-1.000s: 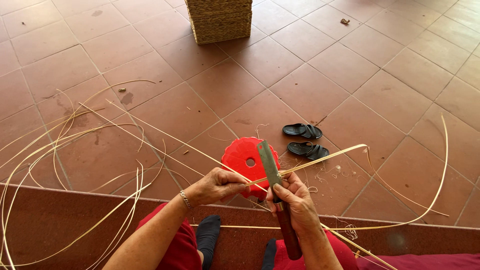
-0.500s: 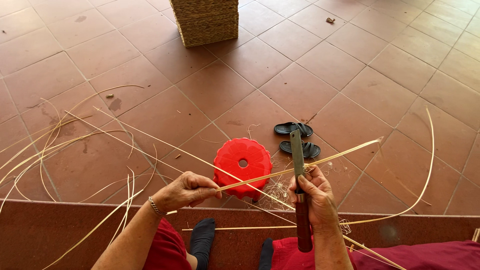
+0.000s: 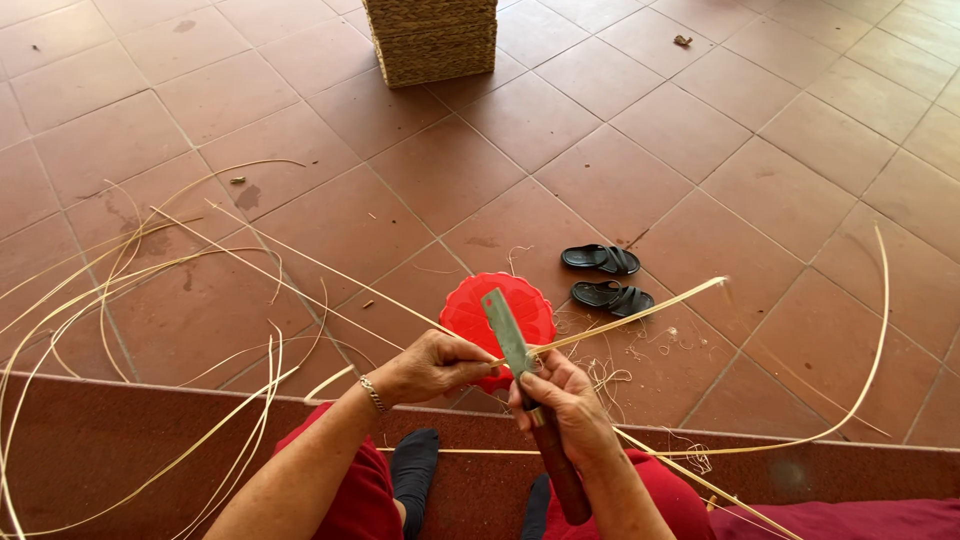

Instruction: The person sits on a tiled floor and uses a machete to split a long bamboo strip into thinner strands. They hold the strip with one hand and repeatedly draw the blade along its length to separate fibers, accumulating thin strands on the floor.

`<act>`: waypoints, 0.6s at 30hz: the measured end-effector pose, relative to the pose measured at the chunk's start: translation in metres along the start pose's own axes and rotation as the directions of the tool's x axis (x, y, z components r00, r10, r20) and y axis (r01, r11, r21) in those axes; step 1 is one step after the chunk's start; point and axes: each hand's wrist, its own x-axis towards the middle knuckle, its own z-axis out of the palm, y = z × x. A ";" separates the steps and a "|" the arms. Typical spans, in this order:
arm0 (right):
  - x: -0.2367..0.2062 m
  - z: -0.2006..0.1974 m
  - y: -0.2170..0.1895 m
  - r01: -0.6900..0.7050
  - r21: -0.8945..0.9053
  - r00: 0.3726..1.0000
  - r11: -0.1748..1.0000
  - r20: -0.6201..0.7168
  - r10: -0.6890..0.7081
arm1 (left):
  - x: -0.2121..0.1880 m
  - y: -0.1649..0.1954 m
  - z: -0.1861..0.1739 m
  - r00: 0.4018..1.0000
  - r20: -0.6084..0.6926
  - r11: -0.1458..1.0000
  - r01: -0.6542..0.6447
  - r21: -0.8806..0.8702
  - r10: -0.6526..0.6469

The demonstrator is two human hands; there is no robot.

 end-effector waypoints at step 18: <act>0.005 -0.053 -0.046 0.359 0.144 0.933 0.922 -0.051 -0.356 | -0.024 0.013 -0.025 0.940 -0.047 0.934 0.327 -0.144 -0.337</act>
